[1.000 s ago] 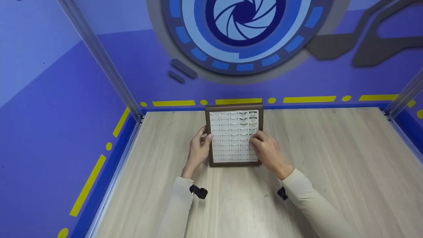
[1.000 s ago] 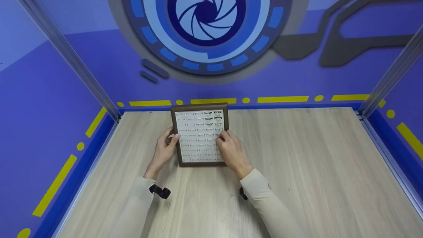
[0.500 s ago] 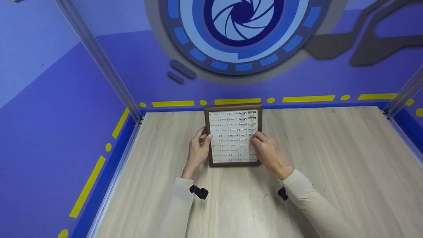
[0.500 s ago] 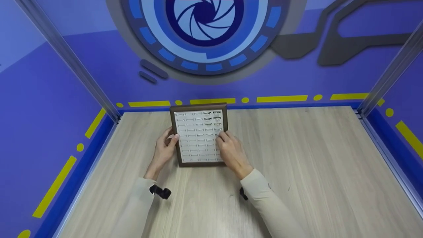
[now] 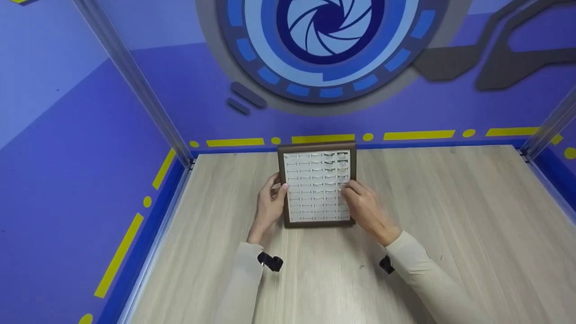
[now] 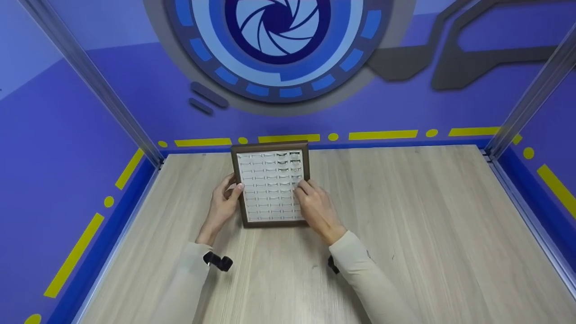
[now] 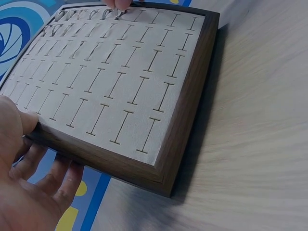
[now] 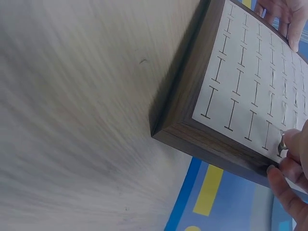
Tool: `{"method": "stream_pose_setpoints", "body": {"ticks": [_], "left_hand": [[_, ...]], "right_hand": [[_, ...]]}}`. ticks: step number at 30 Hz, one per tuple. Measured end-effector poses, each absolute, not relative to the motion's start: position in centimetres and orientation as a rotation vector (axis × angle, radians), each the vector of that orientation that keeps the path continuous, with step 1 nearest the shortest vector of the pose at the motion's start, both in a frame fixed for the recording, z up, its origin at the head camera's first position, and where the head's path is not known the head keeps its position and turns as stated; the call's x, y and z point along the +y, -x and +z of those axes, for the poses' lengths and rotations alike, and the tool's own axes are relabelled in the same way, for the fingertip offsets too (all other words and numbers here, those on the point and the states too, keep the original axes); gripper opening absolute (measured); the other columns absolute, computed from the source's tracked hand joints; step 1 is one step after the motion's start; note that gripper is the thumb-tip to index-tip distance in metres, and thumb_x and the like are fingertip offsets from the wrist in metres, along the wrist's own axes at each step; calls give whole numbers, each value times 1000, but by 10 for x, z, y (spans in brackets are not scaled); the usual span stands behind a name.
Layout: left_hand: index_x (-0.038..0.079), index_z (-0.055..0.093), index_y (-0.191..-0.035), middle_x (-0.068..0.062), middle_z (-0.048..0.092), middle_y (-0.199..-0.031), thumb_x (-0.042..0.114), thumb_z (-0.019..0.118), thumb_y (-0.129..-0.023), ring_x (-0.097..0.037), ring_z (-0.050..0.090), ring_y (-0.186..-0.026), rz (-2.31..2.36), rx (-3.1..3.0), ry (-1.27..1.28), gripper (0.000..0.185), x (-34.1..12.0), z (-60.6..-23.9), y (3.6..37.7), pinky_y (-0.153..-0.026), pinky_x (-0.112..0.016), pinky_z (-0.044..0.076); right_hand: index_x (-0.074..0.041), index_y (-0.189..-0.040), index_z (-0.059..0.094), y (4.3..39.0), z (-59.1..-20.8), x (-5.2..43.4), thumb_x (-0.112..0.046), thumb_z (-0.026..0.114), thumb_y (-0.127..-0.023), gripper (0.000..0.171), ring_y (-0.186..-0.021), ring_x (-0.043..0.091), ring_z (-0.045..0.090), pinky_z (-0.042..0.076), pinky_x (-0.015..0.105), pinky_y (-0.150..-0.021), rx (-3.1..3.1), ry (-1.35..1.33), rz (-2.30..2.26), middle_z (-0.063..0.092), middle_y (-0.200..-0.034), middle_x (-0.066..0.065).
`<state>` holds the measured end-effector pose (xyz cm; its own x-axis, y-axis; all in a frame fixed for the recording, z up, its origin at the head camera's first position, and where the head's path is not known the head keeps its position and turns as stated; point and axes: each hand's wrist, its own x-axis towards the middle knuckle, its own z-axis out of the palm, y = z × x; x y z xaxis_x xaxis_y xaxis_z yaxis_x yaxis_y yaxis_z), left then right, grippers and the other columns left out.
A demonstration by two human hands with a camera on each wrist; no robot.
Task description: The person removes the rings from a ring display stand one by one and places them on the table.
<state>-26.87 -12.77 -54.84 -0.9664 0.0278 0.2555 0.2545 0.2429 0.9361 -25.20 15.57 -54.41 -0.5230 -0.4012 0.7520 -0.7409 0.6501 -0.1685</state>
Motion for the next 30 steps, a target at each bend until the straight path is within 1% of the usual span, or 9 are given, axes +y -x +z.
{"method": "stream_pose_setpoints", "body": {"ticks": [6, 11, 14, 18, 19, 21, 25, 30], "left_hand": [[3, 52, -153, -22, 63, -143, 12, 60, -109, -36, 71, -118, -1822, -2323, 259, 46, -128, -547, 268, -108, -47, 58], [2, 52, -153, -23, 63, -143, 11, 61, -109, -37, 71, -119, -1836, -2309, 257, 46, -128, -548, 269, -109, -48, 58], [3, 53, -153, -23, 63, -143, 11, 61, -109, -38, 71, -119, -1845, -2306, 250, 46, -128, -549, 269, -109, -49, 58], [3, 52, -154, -22, 63, -144, 12, 62, -109, -37, 70, -120, -1838, -2316, 240, 47, -129, -549, 270, -109, -48, 58], [3, 52, -154, -22, 63, -144, 13, 62, -109, -37, 70, -121, -1836, -2319, 240, 47, -129, -549, 270, -109, -48, 57], [3, 51, -155, -22, 63, -145, 14, 61, -109, -36, 70, -121, -1830, -2328, 244, 48, -129, -548, 270, -110, -48, 57], [3, 51, -155, -21, 62, -145, 15, 61, -109, -35, 70, -122, -1831, -2340, 251, 49, -130, -548, 270, -109, -48, 57], [4, 50, -156, -21, 63, -145, 16, 62, -110, -35, 71, -120, -1828, -2346, 256, 49, -130, -548, 269, -108, -48, 58]], "right_hand": [[3, -93, 76, 249, -544, 157, 19, 79, -81, 20, -83, 27, 67, 63, 37, -71, -2128, -864, 671, 69, -94, 12], [2, -91, 75, 247, -542, 159, 20, 81, -80, 21, -82, 26, 68, 63, 34, -70, -2091, -860, 695, 69, -93, 11], [3, -92, 76, 244, -540, 163, 19, 79, -82, 20, -83, 26, 68, 63, 35, -69, -2099, -865, 725, 69, -93, 12], [1, -96, 76, 238, -537, 171, 12, 76, -91, 12, -83, 24, 69, 63, 36, -70, -2169, -842, 723, 70, -95, 12], [0, -96, 76, 237, -536, 173, 11, 76, -92, 12, -83, 24, 69, 63, 35, -70, -2183, -834, 719, 70, -95, 12], [0, -98, 77, 235, -535, 177, 9, 76, -93, 11, -82, 22, 69, 63, 34, -70, -2210, -823, 712, 70, -96, 11], [1, -98, 78, 233, -534, 184, 11, 78, -89, 13, -82, 21, 70, 63, 32, -71, -2223, -812, 714, 71, -95, 8], [0, -96, 79, 232, -537, 195, 11, 80, -89, 14, -81, 20, 70, 64, 32, -70, -2242, -776, 692, 70, -93, 7]]}}
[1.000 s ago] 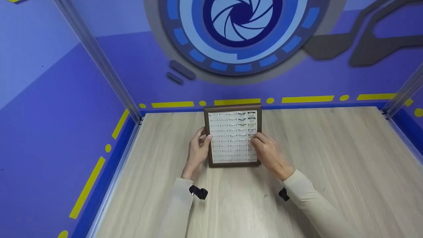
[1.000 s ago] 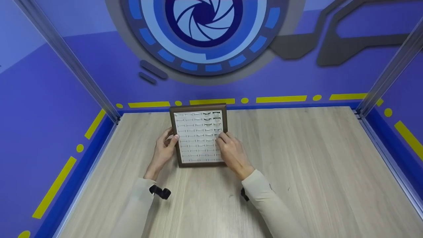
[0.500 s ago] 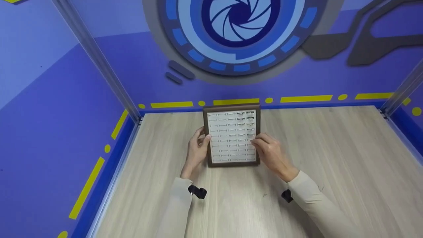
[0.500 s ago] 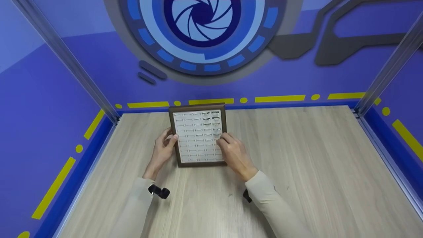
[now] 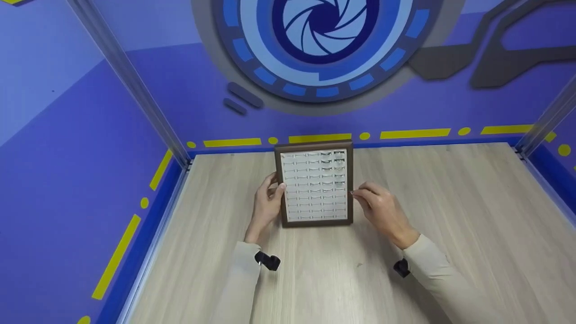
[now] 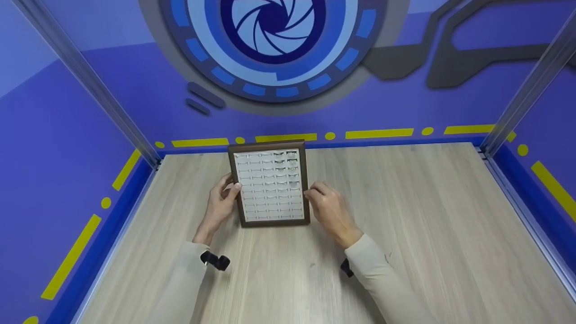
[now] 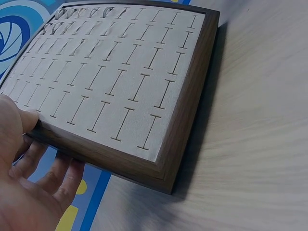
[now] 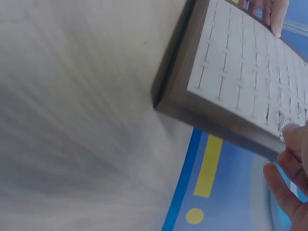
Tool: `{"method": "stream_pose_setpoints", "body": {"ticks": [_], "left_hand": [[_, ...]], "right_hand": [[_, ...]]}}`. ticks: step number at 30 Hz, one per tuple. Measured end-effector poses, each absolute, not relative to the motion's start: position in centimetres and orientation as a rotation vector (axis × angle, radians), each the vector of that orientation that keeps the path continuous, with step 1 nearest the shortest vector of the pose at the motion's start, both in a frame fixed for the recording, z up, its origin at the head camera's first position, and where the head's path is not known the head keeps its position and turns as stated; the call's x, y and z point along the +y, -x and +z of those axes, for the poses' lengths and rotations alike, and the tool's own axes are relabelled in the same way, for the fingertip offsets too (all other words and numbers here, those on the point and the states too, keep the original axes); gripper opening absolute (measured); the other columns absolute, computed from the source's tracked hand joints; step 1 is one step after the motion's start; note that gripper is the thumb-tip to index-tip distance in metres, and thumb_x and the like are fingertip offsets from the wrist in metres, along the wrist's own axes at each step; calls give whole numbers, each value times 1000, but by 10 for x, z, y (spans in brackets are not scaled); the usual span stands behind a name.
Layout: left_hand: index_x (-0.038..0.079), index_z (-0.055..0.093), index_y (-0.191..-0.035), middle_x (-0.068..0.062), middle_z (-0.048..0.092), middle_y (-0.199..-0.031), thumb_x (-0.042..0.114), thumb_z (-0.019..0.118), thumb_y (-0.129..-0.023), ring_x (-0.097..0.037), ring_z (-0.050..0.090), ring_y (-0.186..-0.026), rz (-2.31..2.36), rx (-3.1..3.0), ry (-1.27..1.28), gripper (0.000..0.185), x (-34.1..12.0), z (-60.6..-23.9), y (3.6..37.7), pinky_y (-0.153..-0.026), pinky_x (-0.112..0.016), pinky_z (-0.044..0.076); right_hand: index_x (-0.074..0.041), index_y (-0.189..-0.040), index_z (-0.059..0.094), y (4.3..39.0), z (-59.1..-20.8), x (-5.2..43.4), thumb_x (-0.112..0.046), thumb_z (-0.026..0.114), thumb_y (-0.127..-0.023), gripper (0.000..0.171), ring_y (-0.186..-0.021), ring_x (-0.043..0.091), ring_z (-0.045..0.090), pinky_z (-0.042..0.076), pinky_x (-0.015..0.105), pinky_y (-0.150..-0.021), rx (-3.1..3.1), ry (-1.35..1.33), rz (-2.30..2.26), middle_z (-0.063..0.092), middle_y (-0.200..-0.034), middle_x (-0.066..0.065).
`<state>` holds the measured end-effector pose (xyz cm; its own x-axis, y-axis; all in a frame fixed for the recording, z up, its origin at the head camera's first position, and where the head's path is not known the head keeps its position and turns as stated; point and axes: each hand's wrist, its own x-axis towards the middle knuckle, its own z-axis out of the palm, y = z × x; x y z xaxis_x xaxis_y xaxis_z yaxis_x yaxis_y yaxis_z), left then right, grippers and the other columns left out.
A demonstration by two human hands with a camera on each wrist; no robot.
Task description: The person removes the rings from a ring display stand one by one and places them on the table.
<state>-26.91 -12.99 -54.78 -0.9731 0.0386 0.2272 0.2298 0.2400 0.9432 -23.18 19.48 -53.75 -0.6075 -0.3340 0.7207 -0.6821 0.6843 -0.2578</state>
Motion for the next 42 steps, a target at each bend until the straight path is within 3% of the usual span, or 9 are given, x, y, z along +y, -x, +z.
{"method": "stream_pose_setpoints", "body": {"ticks": [12, 23, 42], "left_hand": [[4, 51, -155, -20, 63, -145, 13, 61, -109, -34, 71, -120, -1840, -2334, 231, 48, -129, -549, 270, -108, -45, 59], [5, 49, -159, -19, 61, -150, 9, 61, -108, -34, 65, -130, -1894, -2287, 188, 52, -125, -561, 259, -115, -45, 53], [0, 52, -155, -23, 62, -147, 7, 64, -106, -39, 63, -135, -1965, -2226, 116, 50, -123, -591, 242, -118, -47, 51]], "right_hand": [[-3, -91, 79, 232, -552, 220, 12, 80, -87, 15, -83, 22, 74, 66, 38, -71, -2395, -670, 727, 74, -93, 7], [-4, -87, 79, 237, -571, 230, 11, 80, -86, 15, -81, 21, 72, 64, 40, -69, -2425, -632, 695, 71, -88, 5], [1, -85, 81, 233, -588, 234, 8, 81, -84, 6, -75, 24, 72, 65, 40, -65, -2558, -535, 674, 72, -84, 10]]}}
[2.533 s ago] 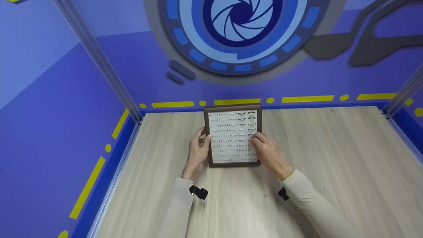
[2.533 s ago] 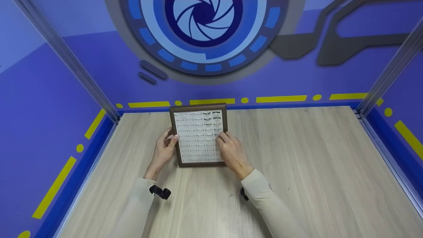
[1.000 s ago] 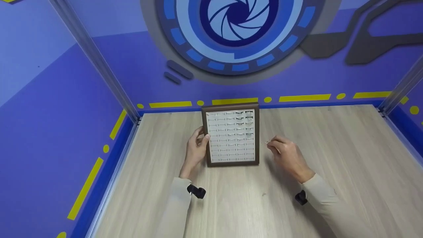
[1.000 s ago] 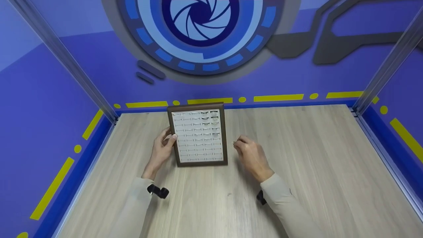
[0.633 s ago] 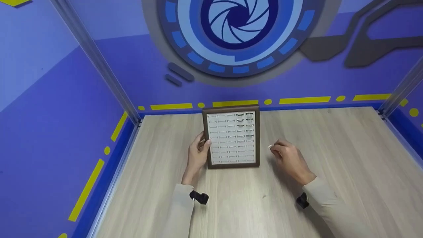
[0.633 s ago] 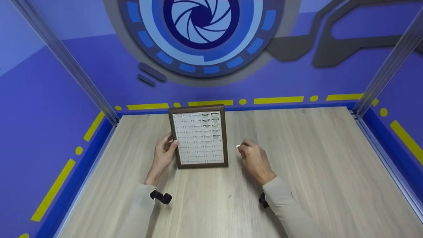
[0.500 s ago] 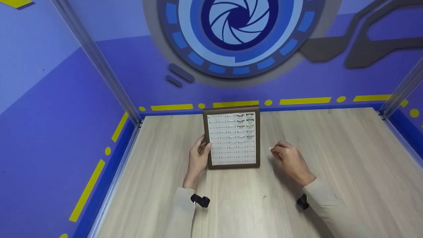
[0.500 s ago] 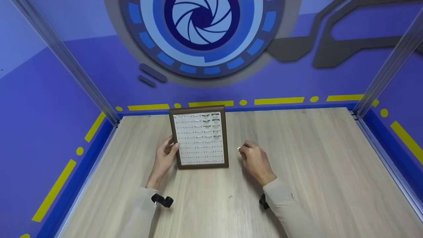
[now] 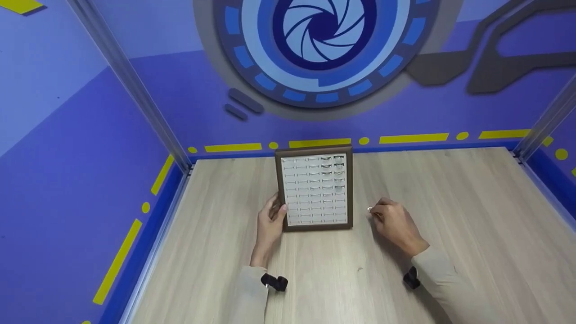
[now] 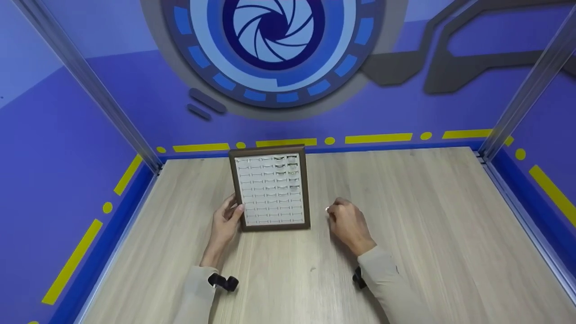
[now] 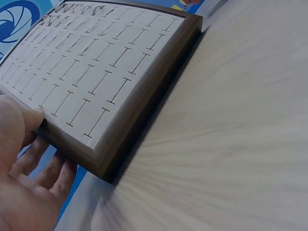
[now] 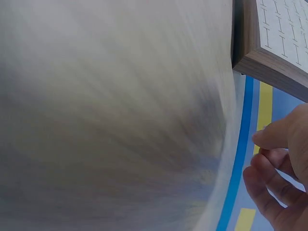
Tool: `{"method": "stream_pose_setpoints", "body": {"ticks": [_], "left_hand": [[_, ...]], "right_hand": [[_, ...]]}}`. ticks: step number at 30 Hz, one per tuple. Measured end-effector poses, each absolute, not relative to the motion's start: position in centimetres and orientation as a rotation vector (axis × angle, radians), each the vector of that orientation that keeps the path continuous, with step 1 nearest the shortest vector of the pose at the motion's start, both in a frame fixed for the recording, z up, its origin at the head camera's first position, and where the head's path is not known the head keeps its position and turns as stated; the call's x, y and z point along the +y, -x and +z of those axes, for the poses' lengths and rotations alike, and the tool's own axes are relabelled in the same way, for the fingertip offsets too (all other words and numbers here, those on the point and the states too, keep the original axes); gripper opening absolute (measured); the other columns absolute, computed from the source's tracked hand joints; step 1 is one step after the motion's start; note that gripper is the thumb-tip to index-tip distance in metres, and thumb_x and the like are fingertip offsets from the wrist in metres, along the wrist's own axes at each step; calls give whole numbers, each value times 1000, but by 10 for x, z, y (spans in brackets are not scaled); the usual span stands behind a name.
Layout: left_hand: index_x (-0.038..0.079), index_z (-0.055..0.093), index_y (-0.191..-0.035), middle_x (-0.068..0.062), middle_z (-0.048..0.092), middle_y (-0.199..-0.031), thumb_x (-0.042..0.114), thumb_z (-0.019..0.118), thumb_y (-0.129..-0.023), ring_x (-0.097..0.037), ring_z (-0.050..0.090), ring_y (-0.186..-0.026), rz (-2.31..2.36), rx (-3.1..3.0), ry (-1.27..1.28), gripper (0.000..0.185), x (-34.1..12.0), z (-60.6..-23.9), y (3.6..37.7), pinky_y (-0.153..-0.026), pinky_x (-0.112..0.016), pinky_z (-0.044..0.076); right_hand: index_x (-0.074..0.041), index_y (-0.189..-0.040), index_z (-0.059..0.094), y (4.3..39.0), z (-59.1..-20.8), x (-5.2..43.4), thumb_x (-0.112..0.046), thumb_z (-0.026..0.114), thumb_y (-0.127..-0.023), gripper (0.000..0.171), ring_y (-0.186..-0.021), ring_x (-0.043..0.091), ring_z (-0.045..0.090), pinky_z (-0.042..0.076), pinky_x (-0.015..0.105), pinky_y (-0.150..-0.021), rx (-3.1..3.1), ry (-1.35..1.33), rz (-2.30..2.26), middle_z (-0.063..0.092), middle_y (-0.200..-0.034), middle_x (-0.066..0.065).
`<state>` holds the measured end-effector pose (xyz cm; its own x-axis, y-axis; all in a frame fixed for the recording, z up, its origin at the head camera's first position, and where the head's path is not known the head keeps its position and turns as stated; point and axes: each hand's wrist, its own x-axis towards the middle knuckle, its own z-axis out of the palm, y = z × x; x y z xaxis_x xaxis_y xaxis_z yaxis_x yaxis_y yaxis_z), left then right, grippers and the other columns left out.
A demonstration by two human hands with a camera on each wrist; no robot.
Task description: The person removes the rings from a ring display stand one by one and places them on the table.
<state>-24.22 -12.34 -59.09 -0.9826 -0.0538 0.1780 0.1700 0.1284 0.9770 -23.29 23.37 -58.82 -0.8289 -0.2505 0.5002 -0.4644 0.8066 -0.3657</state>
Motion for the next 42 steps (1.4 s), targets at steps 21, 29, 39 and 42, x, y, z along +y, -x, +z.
{"method": "stream_pose_setpoints", "body": {"ticks": [21, 29, 39, 42], "left_hand": [[0, 53, -153, -21, 64, -145, 6, 63, -107, -37, 62, -135, -1938, -2181, -6, 48, -119, -598, 229, -118, -47, 51], [-2, 51, -155, -25, 63, -146, 5, 63, -106, -38, 62, -136, -1980, -2172, 12, 51, -117, -597, 230, -117, -44, 53], [-1, 50, -155, -24, 62, -149, 7, 64, -107, -38, 62, -136, -1991, -2185, 16, 51, -116, -595, 230, -118, -48, 51], [-1, 50, -156, -24, 60, -150, 7, 63, -107, -38, 61, -138, -1995, -2194, 21, 51, -116, -595, 231, -119, -48, 50]], "right_hand": [[2, -86, 83, 229, -595, 233, 8, 79, -83, 8, -76, 26, 73, 65, 40, -65, -2675, -508, 682, 73, -83, 10], [2, -86, 83, 228, -596, 236, 10, 76, -82, 12, -74, 24, 71, 64, 40, -63, -2686, -510, 690, 71, -80, 9], [4, -89, 83, 228, -597, 236, 9, 78, -84, 9, -71, 17, 68, 61, 34, -59, -2694, -517, 679, 73, -81, 10], [3, -88, 83, 228, -595, 236, 9, 79, -84, 8, -70, 14, 65, 59, 32, -58, -2684, -514, 676, 72, -80, 9]]}}
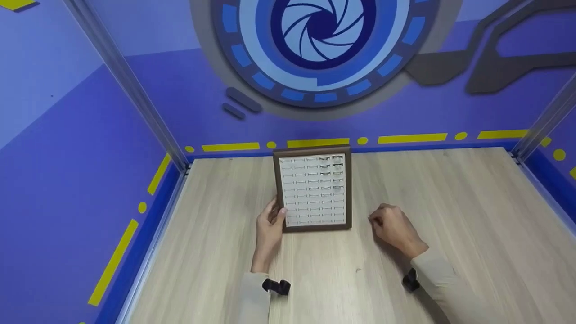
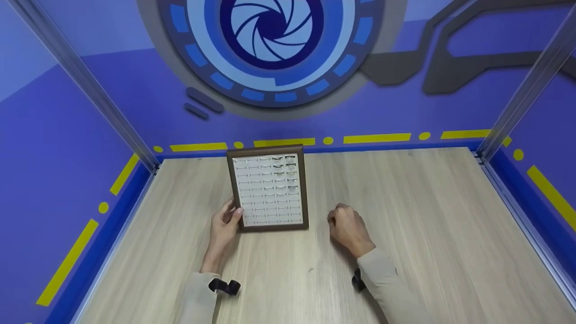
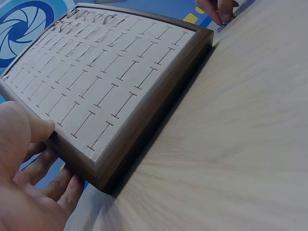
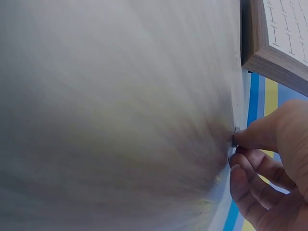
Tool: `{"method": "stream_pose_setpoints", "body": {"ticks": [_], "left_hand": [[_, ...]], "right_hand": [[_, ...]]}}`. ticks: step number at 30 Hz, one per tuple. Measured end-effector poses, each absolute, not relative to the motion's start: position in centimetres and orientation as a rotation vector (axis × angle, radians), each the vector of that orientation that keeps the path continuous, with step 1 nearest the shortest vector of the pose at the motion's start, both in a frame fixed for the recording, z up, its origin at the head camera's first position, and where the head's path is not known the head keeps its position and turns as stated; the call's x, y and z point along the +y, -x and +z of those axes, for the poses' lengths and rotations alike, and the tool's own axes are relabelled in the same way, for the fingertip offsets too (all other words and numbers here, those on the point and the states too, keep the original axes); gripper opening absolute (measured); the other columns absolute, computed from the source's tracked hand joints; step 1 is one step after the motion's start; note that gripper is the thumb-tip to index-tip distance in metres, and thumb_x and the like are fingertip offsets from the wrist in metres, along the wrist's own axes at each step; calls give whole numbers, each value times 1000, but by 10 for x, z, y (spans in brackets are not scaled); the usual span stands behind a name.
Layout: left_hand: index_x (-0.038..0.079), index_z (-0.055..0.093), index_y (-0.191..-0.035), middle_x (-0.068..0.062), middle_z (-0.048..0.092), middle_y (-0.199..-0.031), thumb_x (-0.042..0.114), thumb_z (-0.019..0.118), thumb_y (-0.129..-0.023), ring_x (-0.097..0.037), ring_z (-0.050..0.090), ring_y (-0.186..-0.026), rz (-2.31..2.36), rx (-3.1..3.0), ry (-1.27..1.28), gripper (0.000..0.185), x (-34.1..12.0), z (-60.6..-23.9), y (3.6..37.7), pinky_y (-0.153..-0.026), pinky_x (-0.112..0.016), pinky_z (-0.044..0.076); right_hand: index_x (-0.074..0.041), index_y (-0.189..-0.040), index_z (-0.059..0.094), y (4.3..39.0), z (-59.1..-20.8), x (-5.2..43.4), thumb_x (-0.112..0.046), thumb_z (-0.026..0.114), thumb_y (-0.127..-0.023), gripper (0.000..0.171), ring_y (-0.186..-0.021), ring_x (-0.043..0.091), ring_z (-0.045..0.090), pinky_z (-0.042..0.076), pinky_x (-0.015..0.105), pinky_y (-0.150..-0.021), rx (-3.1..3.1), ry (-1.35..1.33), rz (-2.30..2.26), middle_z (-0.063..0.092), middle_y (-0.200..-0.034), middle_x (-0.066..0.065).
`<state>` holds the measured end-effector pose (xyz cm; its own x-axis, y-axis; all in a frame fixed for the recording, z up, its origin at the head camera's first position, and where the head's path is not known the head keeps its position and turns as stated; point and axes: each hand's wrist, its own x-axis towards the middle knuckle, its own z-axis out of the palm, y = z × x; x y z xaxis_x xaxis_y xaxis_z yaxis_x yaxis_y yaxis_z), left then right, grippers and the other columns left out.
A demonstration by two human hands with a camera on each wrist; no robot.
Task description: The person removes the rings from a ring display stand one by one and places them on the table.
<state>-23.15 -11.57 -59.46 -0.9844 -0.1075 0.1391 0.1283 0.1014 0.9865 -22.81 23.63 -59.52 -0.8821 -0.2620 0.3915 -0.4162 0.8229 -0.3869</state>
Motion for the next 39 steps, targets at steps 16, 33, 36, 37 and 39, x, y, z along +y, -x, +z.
{"method": "stream_pose_setpoints", "body": {"ticks": [16, 33, 36, 37, 39], "left_hand": [[-1, 47, -158, -25, 57, -154, 6, 64, -106, -41, 58, -141, -1974, -2183, 1, 55, -115, -595, 231, -120, -50, 49], [-3, 49, -155, -26, 60, -149, 3, 60, -107, -39, 61, -138, -1913, -2249, 35, 50, -114, -593, 232, -117, -47, 52], [-4, 50, -154, -27, 60, -149, 3, 61, -107, -40, 61, -137, -1912, -2243, 36, 49, -114, -594, 233, -116, -46, 53], [-4, 50, -154, -27, 60, -149, 3, 61, -107, -40, 61, -137, -1914, -2243, 36, 49, -113, -594, 233, -116, -46, 54], [-4, 51, -153, -28, 60, -149, 2, 61, -107, -41, 61, -138, -1916, -2239, 37, 48, -113, -595, 233, -116, -46, 54]], "right_hand": [[4, -95, 80, 230, -557, 221, 10, 75, -84, 14, -81, 24, 74, 65, 41, -67, -2567, -538, 784, 76, -92, 12], [2, -104, 80, 240, -521, 185, 6, 81, -87, 18, -82, 27, 74, 65, 35, -68, -2357, -642, 824, 76, -99, 13], [2, -104, 80, 243, -521, 178, 7, 81, -87, 18, -83, 26, 74, 66, 35, -70, -2338, -668, 803, 76, -99, 13], [3, -104, 80, 244, -521, 176, 7, 81, -86, 18, -83, 27, 74, 66, 36, -71, -2331, -675, 797, 75, -98, 13], [3, -103, 80, 245, -522, 173, 8, 81, -86, 18, -85, 27, 74, 66, 36, -73, -2318, -681, 778, 75, -99, 13]]}}
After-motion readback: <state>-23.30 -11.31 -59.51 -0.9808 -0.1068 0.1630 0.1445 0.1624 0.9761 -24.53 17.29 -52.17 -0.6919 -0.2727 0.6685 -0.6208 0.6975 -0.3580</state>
